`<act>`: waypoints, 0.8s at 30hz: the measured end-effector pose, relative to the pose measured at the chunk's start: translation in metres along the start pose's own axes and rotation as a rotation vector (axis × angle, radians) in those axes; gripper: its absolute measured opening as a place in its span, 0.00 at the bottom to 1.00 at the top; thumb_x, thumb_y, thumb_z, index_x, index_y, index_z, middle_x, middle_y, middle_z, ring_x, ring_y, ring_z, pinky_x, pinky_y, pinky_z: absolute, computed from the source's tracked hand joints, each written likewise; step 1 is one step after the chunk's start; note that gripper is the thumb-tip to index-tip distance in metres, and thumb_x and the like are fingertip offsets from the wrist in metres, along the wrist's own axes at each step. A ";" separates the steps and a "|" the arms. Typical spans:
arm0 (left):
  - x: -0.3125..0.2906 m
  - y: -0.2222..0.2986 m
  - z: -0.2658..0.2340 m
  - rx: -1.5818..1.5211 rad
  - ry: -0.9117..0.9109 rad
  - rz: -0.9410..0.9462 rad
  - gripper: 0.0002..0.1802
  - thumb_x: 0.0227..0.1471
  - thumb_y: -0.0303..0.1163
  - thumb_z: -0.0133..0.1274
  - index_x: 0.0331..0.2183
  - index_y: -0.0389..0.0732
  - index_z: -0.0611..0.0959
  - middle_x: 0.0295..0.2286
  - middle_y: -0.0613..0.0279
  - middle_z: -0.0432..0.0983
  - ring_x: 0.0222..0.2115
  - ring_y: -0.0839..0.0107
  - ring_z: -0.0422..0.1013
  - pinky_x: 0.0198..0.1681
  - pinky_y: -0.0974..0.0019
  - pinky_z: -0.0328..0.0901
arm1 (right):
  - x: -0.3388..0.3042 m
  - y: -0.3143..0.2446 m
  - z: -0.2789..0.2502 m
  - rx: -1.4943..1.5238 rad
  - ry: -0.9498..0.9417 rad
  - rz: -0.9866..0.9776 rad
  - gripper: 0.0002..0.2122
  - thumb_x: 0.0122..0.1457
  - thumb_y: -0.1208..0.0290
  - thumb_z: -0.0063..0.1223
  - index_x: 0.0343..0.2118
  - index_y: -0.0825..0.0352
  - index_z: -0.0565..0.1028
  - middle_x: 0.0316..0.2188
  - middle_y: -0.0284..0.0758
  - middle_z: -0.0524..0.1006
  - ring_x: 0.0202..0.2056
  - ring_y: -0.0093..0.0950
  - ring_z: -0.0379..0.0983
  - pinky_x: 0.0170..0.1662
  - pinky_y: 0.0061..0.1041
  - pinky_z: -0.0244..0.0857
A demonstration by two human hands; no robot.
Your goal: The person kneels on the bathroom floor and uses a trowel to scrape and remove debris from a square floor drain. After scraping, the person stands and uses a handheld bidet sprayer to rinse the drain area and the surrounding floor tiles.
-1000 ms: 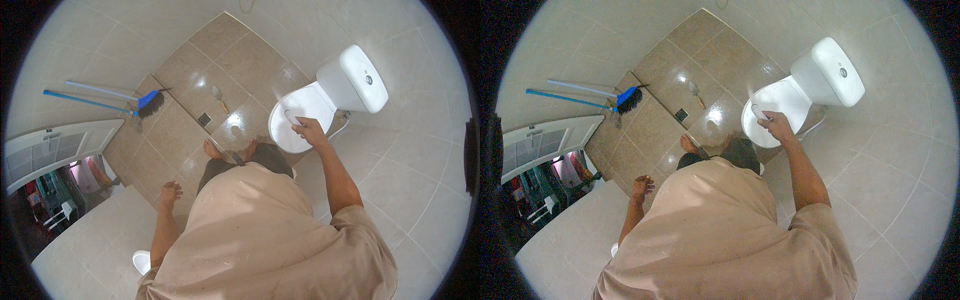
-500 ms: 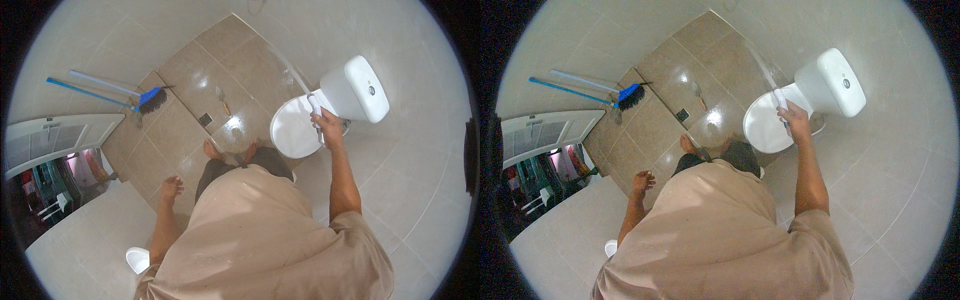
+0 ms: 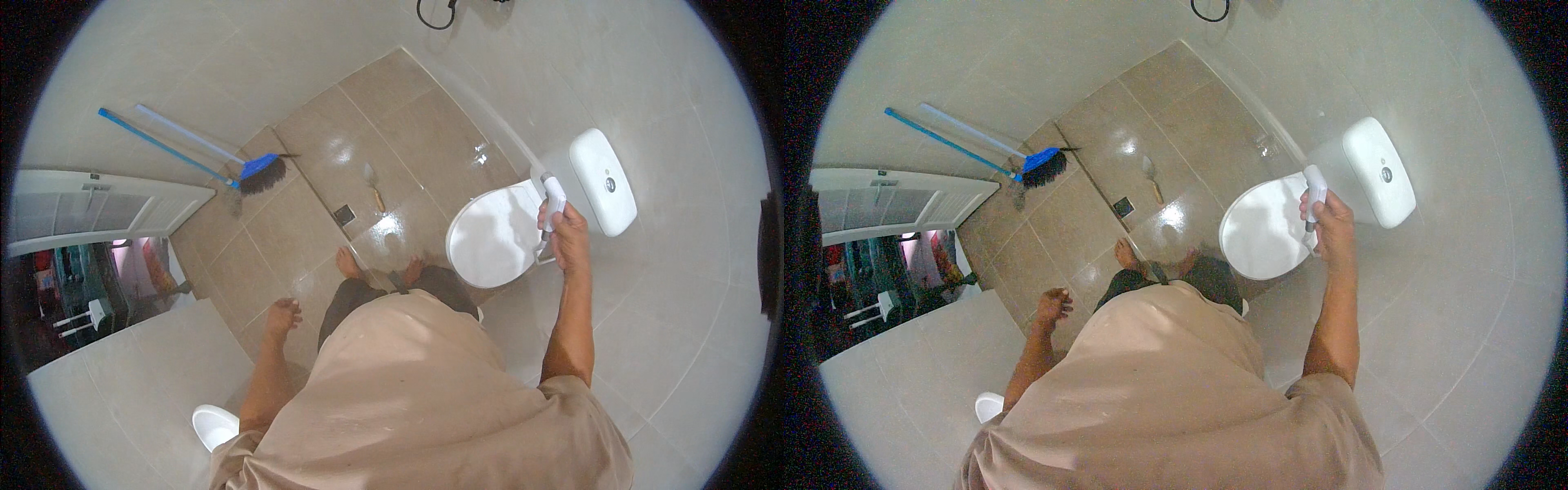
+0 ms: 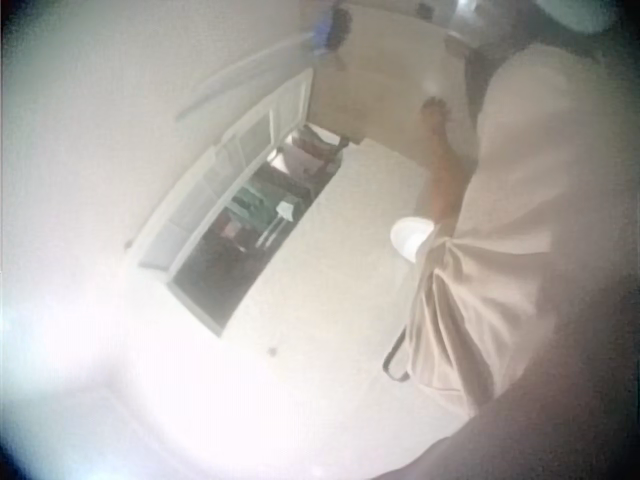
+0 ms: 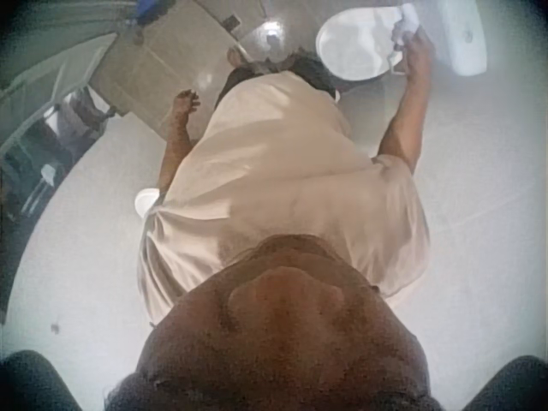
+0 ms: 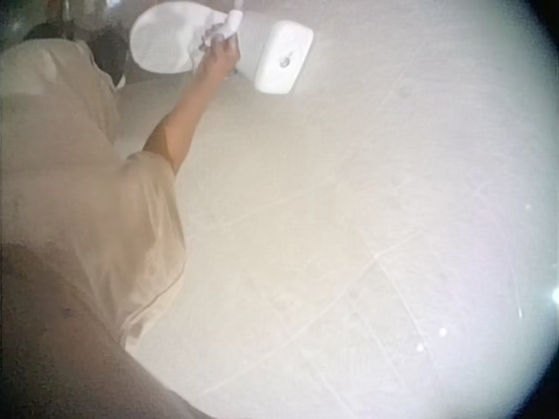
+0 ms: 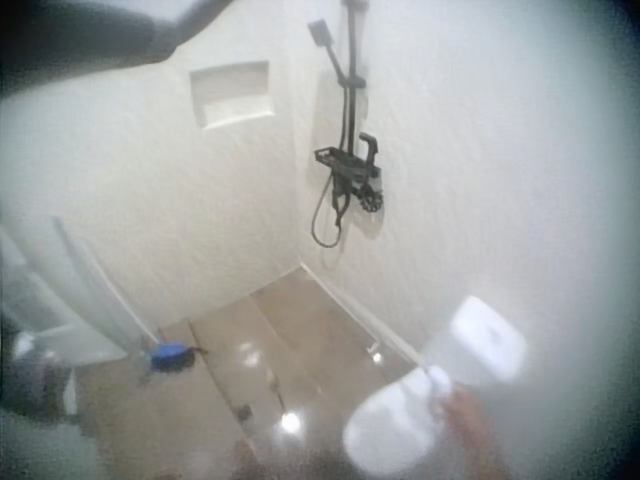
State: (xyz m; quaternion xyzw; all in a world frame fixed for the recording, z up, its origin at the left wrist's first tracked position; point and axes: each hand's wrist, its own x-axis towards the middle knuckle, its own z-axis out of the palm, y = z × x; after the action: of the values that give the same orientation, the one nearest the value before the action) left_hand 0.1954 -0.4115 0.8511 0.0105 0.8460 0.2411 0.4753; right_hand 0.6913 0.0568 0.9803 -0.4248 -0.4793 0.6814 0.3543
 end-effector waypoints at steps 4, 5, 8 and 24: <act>0.003 0.006 -0.007 0.011 0.001 0.007 0.21 0.63 0.37 0.53 0.51 0.31 0.79 0.37 0.52 0.83 0.30 0.63 0.80 0.30 0.60 0.73 | 0.002 -0.013 0.005 -0.006 -0.036 0.010 0.15 0.63 0.70 0.59 0.48 0.74 0.76 0.38 0.35 0.78 0.38 0.25 0.75 0.44 0.27 0.69; 0.002 0.009 -0.005 0.016 -0.001 0.004 0.21 0.63 0.37 0.53 0.51 0.32 0.79 0.36 0.52 0.83 0.30 0.63 0.80 0.30 0.61 0.72 | 0.002 -0.014 0.003 -0.011 -0.040 0.020 0.15 0.63 0.70 0.59 0.48 0.74 0.76 0.38 0.35 0.78 0.38 0.24 0.74 0.44 0.27 0.69; -0.006 0.016 0.003 0.027 0.017 0.010 0.22 0.63 0.37 0.52 0.51 0.31 0.80 0.36 0.53 0.83 0.31 0.64 0.80 0.31 0.61 0.72 | 0.003 -0.017 -0.003 -0.029 -0.058 0.003 0.15 0.63 0.70 0.58 0.48 0.74 0.76 0.38 0.34 0.78 0.38 0.24 0.74 0.44 0.26 0.68; -0.016 0.009 0.018 0.012 -0.015 -0.027 0.23 0.64 0.37 0.52 0.54 0.32 0.78 0.41 0.50 0.82 0.33 0.62 0.80 0.34 0.61 0.73 | 0.021 -0.019 -0.009 -0.052 -0.211 0.142 0.18 0.62 0.64 0.62 0.50 0.72 0.78 0.36 0.32 0.79 0.36 0.23 0.74 0.42 0.26 0.68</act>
State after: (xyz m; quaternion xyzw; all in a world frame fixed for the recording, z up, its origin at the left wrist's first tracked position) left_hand 0.2166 -0.4006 0.8596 0.0038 0.8439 0.2297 0.4848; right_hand 0.6927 0.0843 0.9922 -0.3925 -0.5003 0.7330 0.2416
